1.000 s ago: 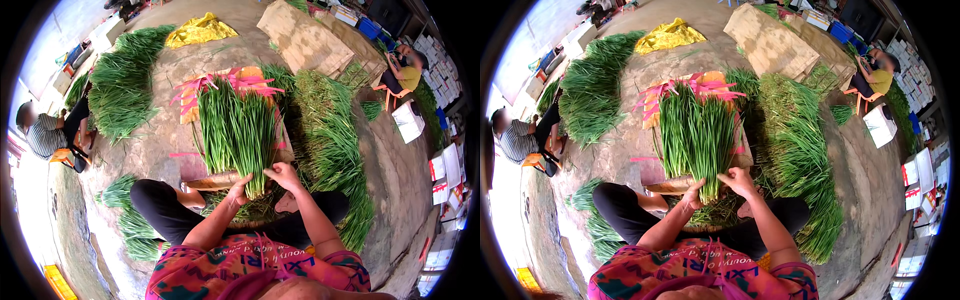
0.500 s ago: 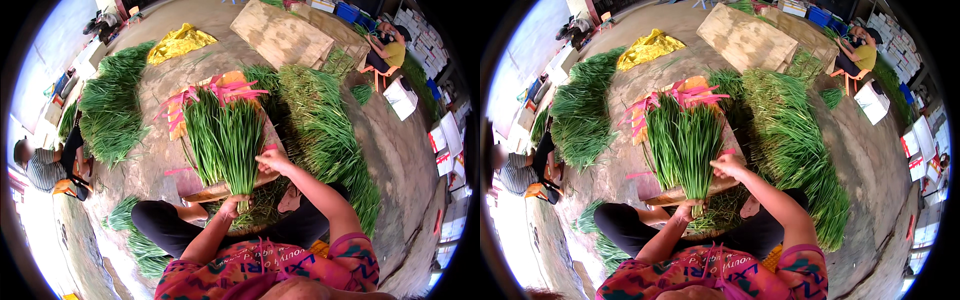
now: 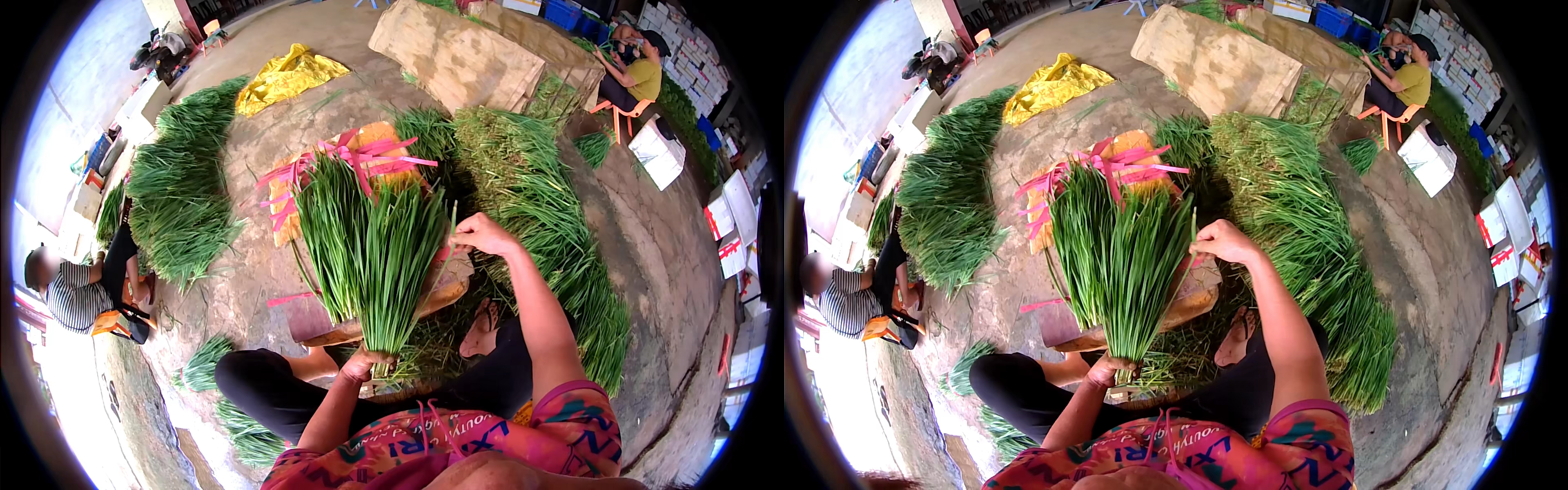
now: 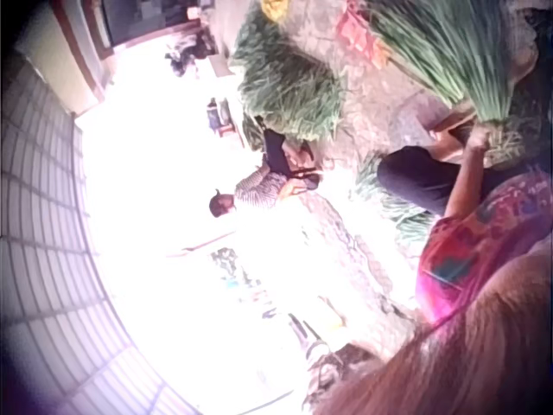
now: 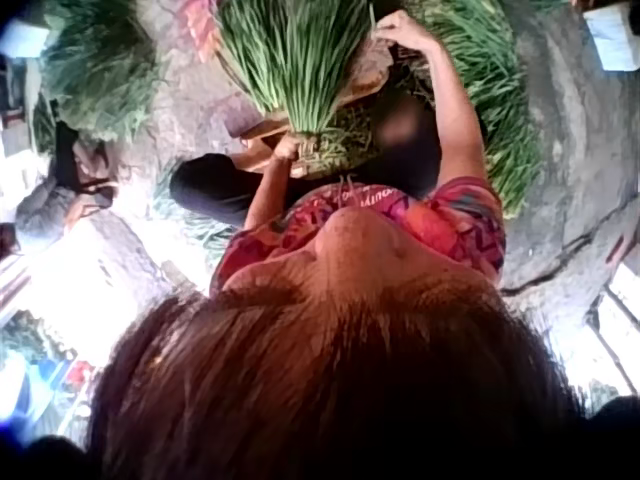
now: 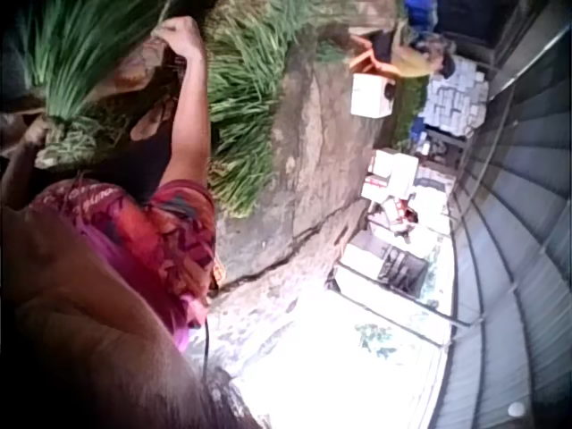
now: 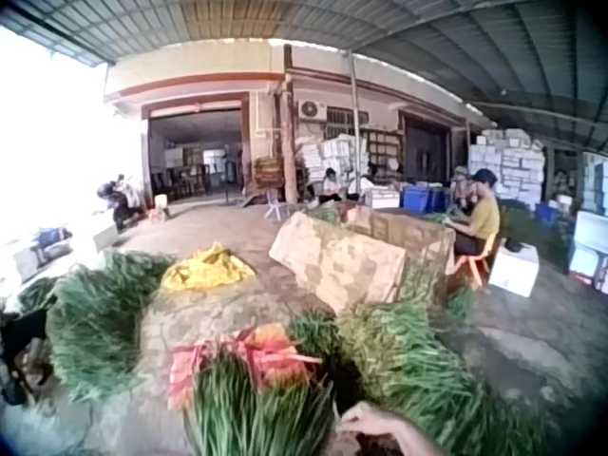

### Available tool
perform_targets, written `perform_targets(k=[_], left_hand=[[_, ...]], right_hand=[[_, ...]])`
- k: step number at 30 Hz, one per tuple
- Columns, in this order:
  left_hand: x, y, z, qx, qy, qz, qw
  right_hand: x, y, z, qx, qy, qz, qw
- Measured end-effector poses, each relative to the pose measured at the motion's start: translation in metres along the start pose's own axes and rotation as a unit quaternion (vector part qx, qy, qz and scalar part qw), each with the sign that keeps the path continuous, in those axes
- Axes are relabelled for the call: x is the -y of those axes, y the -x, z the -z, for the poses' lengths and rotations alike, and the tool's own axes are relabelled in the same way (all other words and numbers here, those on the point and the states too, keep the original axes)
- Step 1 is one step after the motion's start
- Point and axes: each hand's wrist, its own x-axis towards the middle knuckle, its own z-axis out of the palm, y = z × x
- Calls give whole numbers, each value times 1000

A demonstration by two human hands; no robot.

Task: The person is sorting and bunching green leaves by picking up handfuls of leaves, tapping the root ends against a wooden block, and placing the bunches into a pile.

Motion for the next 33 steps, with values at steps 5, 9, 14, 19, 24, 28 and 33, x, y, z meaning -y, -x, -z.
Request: perform_targets(k=[5, 9, 14, 19, 24, 28, 33], left_hand=[[7, 4, 12, -19, -77, -31, 996], [5, 0, 9, -6, -67, -1, 998], [4, 0, 11, 6, -104, -31, 994], [3, 0, 12, 9, -120, -35, 992], [3, -1, 16, 21, -119, -54, 991], [0, 1, 14, 21, -95, -40, 994], [-4, 2, 11, 33, -102, -44, 993]], right_hand=[[18, 45, 26, -57, 114, -117, 985], [35, 63, -16, 292, 114, -282, 907], [35, 29, -22, 10, 207, -103, 973], [35, -39, -38, -155, 164, 119, 967], [39, -67, -47, -78, 304, 30, 949], [44, -69, -50, -7, 330, 45, 943], [35, -73, -54, 5, 342, 96, 935]])
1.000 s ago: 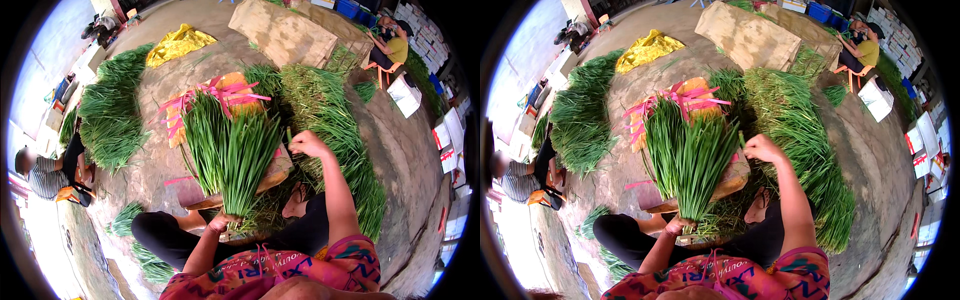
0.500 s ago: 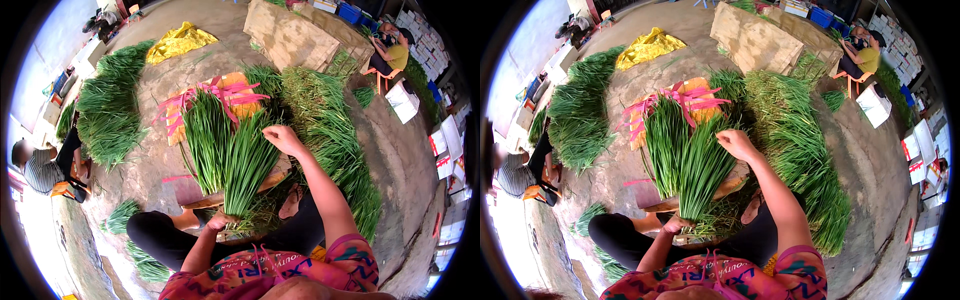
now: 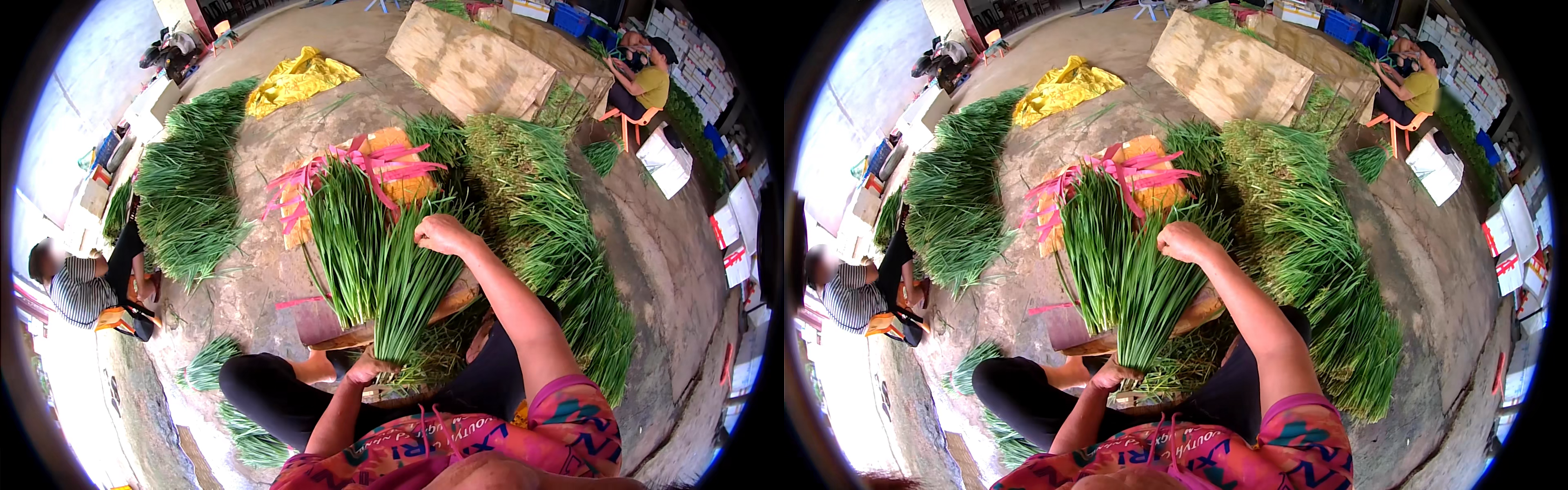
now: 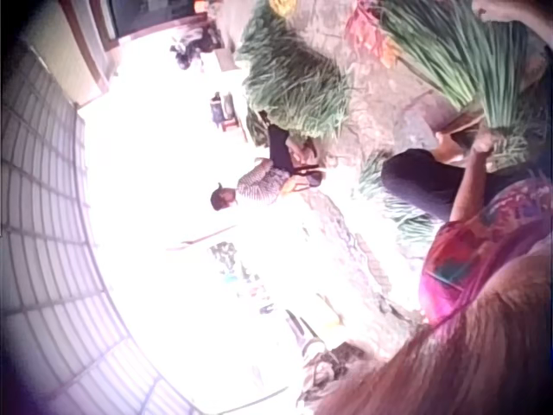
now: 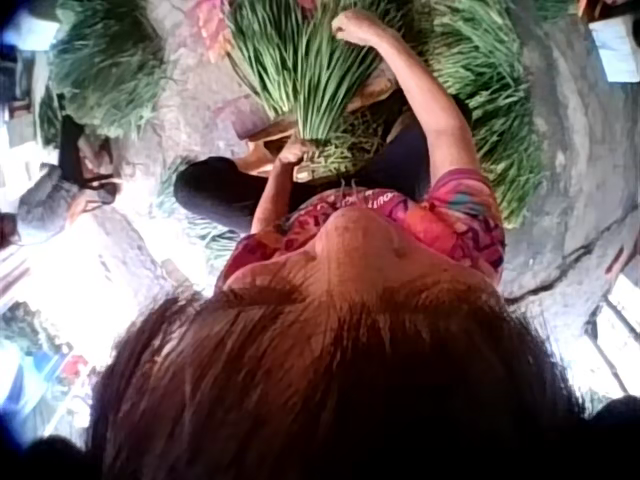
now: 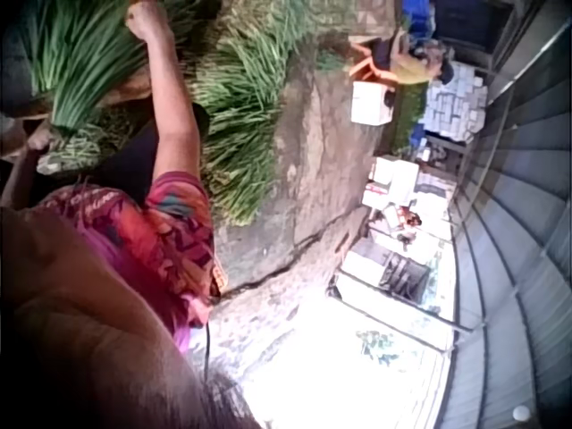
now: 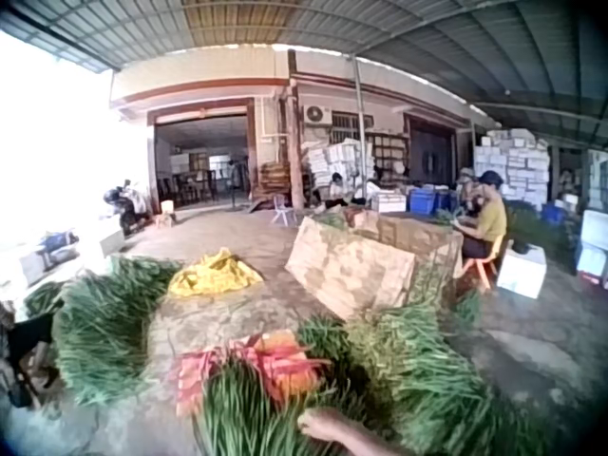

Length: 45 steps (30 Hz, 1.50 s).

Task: The person is sorting and bunching green leaves by picking up handfuls of leaves, tapping the root ends against a wooden block, and placing the bunches into a pile.

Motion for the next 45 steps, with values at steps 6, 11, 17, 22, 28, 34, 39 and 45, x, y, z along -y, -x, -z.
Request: perform_targets(k=[6, 11, 17, 22, 28, 34, 39, 45], left_hand=[[-3, 2, -5, -9, 20, -3, 1000], [1, 4, -5, -26, -5, -5, 1000], [1, 3, -8, -40, 2, -5, 999], [5, 2, -7, -52, -9, -9, 999], [3, 2, -8, -50, -1, -9, 999], [1, 3, -9, -41, 4, -10, 999], [0, 2, -9, -34, 0, -9, 999], [7, 6, -1, -39, 26, -8, 999]], right_hand=[[-3, 9, -15, -94, 27, 43, 994], [-7, 21, -17, -125, 10, 63, 990], [2, 38, -6, -129, -7, 44, 991], [3, 42, -9, -89, 21, 19, 996], [6, 42, -17, -70, 13, 7, 997], [12, 42, -13, -27, 30, 7, 999], [13, 42, -14, -51, 51, 22, 997], [-3, 38, -13, -64, 68, -79, 992]])
